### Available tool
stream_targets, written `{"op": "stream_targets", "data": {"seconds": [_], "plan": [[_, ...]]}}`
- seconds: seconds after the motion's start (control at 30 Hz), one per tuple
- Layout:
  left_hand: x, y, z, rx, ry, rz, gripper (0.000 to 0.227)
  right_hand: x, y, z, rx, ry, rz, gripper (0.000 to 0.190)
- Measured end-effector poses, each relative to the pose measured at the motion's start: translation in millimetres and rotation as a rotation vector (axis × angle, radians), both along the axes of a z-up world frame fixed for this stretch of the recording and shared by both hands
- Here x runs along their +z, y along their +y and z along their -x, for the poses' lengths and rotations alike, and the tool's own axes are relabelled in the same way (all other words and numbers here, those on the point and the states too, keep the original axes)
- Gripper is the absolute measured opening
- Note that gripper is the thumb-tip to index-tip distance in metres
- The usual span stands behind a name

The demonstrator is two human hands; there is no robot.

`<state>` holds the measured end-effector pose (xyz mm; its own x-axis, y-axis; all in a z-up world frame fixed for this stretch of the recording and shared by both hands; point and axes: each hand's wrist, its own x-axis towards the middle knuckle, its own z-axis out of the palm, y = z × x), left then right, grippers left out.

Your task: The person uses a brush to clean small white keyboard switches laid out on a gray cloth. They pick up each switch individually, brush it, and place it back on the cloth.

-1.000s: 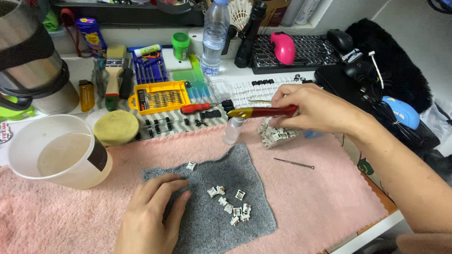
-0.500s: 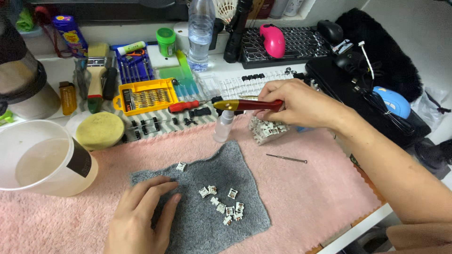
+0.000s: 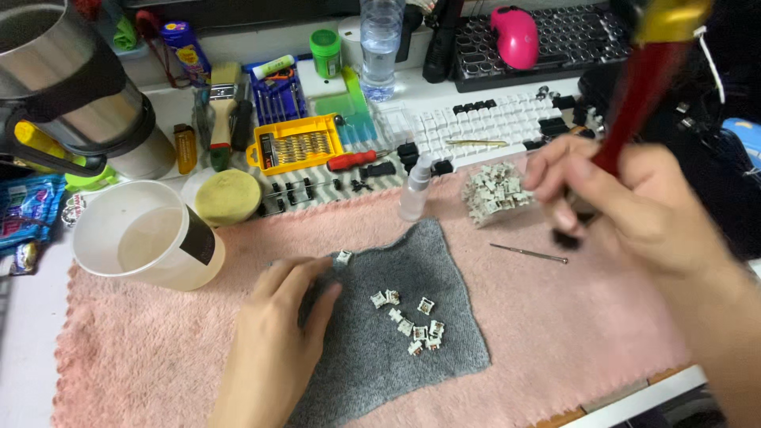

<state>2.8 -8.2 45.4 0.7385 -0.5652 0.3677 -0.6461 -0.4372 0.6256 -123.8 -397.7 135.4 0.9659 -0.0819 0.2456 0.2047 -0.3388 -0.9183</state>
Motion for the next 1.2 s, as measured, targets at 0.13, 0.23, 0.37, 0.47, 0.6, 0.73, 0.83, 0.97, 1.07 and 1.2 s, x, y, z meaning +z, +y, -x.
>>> {"op": "stream_targets", "data": {"seconds": [0.13, 0.23, 0.37, 0.47, 0.6, 0.73, 0.83, 0.97, 1.07, 1.2], "plan": [[-0.3, -19.7, -17.9, -0.053, -0.027, -0.056, 0.034, -34.6, 38.4, 10.0, -0.008, -0.108, -0.501, 0.041], [5.5, -28.6, -25.8, -0.08, 0.096, -0.176, 0.027, -49.2, 54.0, 6.8, -0.05, -0.106, -0.356, 0.055], [4.8, -28.2, -33.3, -0.057, 0.106, -0.083, 0.016, -44.4, 74.1, 1.1, -0.209, -0.015, -0.247, 0.072], [12.7, -30.6, -25.7, 0.008, 0.484, 0.19, 0.027, -40.9, 84.3, -7.7, -0.105, -0.128, -0.205, 0.059], [32.9, -43.3, -11.2, 0.177, 1.308, 0.54, 0.045, -32.9, 110.8, -14.9, -0.232, -0.135, -0.022, 0.038], [1.6, -34.4, -4.4, -0.079, 1.483, 0.822, 0.038, -31.9, 128.5, -12.1, -0.268, -0.059, 0.076, 0.035], [-4.7, -32.3, -3.2, -0.071, 1.663, 0.833, 0.039, -30.9, 137.2, -6.2, -0.235, -0.027, 0.178, 0.033], [-16.1, -31.6, -3.0, -0.152, 1.64, 0.904, 0.037, -33.0, 155.3, -2.3, -0.701, 0.305, 0.38, 0.027], [-16.7, -30.4, -4.0, -0.126, 1.577, 0.84, 0.04, -39.4, 143.9, -8.8, -0.482, 0.088, 0.412, 0.028], [-14.5, -32.7, -2.4, -0.023, 1.49, 0.748, 0.034, -35.8, 137.5, -17.7, -0.158, -0.105, 0.361, 0.034]]}}
